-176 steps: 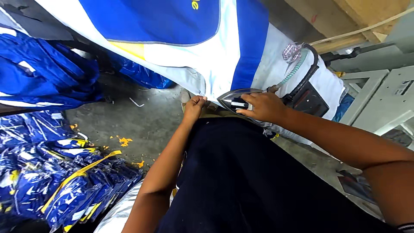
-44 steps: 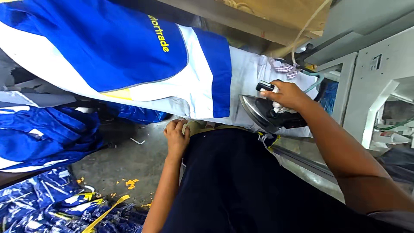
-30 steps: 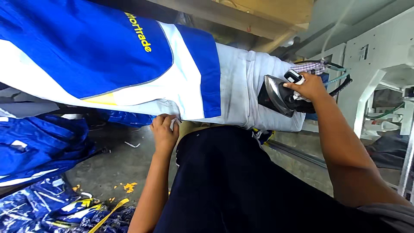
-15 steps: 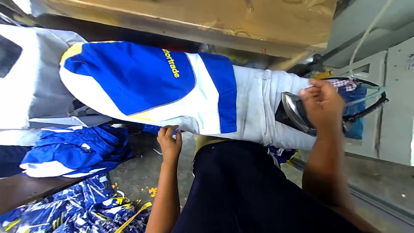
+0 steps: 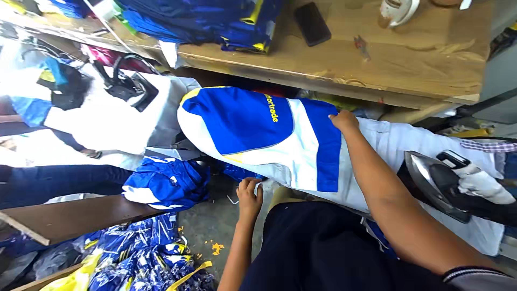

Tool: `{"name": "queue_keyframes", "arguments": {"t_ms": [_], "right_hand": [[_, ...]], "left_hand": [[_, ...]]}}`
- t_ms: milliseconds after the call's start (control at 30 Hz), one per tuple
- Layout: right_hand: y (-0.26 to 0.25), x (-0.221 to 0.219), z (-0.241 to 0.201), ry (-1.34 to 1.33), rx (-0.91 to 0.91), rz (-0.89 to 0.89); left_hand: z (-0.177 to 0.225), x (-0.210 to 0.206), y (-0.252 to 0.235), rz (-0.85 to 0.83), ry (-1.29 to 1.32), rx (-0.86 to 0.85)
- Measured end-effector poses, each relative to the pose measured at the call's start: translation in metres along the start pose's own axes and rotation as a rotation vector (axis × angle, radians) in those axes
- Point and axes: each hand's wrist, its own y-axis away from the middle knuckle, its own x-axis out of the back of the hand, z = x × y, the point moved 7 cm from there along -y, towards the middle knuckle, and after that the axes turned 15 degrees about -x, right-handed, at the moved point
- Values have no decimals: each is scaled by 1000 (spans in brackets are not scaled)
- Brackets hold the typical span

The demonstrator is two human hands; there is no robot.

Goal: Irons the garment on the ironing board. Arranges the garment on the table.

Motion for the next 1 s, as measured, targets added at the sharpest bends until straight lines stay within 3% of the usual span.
{"name": "queue_keyframes", "arguments": {"t_ms": [133,267,367,467,567,633,767,833,900,1000], "right_hand": [[-8,-15,-11,-112,-107,17],[22,-13,-41,-478,-13,-95],[106,-20,-108,-433,248,-198],[220,-63,-171,-107,550,-235],[322,-124,-196,199,735,-304],[358,-154,-196,329,787,-434],[357,-178,-184,526,831,-614],[342,-171,-183,470,845,-654],[304,-152,-191,285,844,-549],[211,-108,-209,112,685,-238]], "left_hand": [[-38,33,26,95,-4,83],[-70,73,32,215,210,227],[-74,101,7,316,537,316],[-69,115,-33,327,831,311],[-74,105,-58,232,1127,409],[-81,95,-58,264,1283,504],[-107,75,-34,336,1345,773],[-122,59,-23,317,1317,848],[-130,48,-20,276,1284,840],[-131,48,-20,237,1195,754]]}}
